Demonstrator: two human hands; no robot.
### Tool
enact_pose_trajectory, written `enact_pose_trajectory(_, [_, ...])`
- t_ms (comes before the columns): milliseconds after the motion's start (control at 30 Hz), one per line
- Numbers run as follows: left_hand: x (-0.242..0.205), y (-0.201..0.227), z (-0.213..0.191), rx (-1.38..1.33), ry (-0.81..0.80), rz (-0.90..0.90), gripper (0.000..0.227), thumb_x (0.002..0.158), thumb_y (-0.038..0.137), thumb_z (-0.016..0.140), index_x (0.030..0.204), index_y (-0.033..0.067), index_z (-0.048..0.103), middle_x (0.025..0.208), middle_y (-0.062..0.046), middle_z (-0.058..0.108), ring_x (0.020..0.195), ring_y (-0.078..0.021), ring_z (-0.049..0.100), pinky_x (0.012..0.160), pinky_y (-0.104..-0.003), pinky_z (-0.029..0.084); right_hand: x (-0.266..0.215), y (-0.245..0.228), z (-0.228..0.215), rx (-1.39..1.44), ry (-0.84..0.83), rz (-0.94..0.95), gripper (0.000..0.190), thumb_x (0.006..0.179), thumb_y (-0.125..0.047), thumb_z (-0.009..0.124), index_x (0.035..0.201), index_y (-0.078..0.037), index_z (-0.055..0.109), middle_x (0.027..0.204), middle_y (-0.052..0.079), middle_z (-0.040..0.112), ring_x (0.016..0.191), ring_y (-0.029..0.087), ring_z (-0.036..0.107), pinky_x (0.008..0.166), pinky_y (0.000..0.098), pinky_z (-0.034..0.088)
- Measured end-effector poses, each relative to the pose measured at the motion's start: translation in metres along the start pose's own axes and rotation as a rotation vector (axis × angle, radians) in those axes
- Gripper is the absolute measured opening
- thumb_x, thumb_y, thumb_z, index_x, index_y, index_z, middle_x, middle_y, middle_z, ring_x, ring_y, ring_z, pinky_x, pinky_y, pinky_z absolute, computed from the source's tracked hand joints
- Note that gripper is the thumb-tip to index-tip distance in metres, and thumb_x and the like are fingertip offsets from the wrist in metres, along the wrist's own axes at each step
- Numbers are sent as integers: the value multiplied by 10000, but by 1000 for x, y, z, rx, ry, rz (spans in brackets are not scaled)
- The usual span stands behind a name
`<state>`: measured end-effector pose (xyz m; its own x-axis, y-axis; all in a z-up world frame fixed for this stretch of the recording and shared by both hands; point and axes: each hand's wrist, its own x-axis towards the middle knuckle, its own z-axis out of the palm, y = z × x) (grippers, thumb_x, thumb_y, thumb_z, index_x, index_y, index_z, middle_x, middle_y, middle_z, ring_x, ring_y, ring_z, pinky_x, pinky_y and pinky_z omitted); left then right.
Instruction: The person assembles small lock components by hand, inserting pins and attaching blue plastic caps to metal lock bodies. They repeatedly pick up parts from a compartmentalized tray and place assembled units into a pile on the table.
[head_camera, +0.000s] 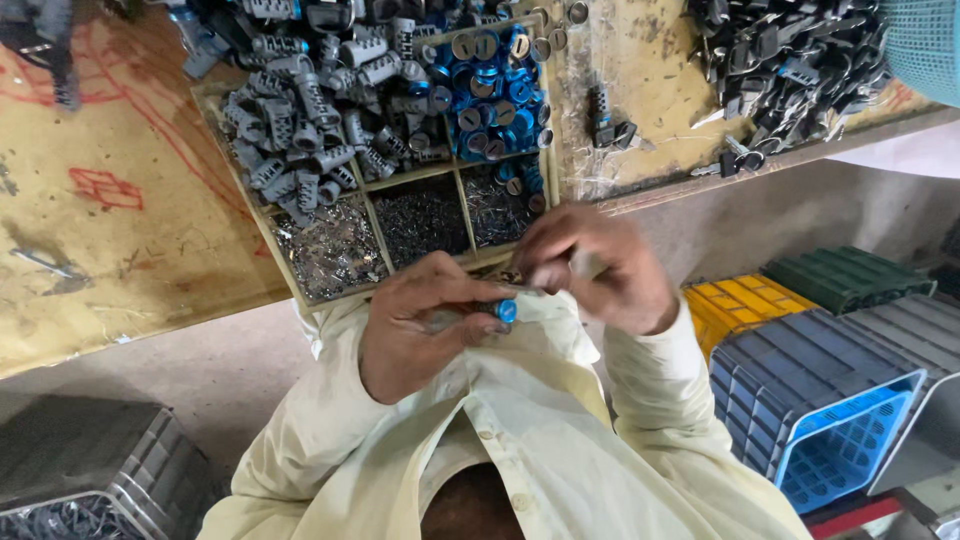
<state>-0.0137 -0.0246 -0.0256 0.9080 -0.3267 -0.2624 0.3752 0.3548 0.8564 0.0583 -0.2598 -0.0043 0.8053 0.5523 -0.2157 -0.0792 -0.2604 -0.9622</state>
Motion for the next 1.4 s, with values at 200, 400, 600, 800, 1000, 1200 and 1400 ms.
enact_pose_trajectory(200, [11,5,4,177,1,103,266,930,29,763,1191,65,725,1205,-89,655,1085,-188,719,928,-295,649,-9,32,-50,-1063,514,107,283,981,23,786,1222,-70,671,1112,125,680,927,251,693,781,365,549])
enact_pose_trajectory(400, [12,5,0,133,5,-11,267,934,64,768,1200,67,741,1085,-68,680,987,-159,734,904,-290,647,-15,3,-25,121,629,230,459,901,-80,744,1283,-128,494,1013,55,630,820,113,606,723,284,506])
enact_pose_trajectory(600, [4,8,-13,118,-67,-23,271,931,85,772,1198,57,737,1059,-70,684,951,-143,718,850,-261,629,14,-26,-26,499,-758,-427,201,1018,-65,701,1204,-55,623,1031,77,723,882,171,705,775,324,563])
enact_pose_trajectory(800, [-12,6,-24,276,96,-99,285,873,30,780,1157,36,760,1032,-76,681,909,-154,707,791,-258,579,33,-16,-10,602,-97,-112,380,1033,-188,697,1389,-118,584,910,-7,693,654,67,646,579,247,515])
enact_pose_trajectory(1000, [-12,4,-23,146,70,-40,271,912,10,747,1183,18,734,1074,-86,660,980,-163,727,889,-280,625,53,3,-49,-1012,694,-199,260,1014,-142,792,1244,-111,673,1081,111,718,853,216,683,654,295,582])
enact_pose_trajectory(1200, [-2,11,-24,205,24,-25,263,901,14,761,1163,3,737,1089,-110,665,984,-182,729,878,-290,639,6,42,-88,-1392,816,51,358,917,-86,830,1247,-150,706,1102,78,663,1042,276,588,899,424,526])
enact_pose_trajectory(1400, [8,13,-17,174,17,38,248,917,20,748,1163,16,716,1171,-114,671,1036,-179,751,904,-292,665,-24,30,-54,-492,927,-23,262,1007,-144,833,1109,-46,612,1040,82,665,851,207,580,706,329,496])
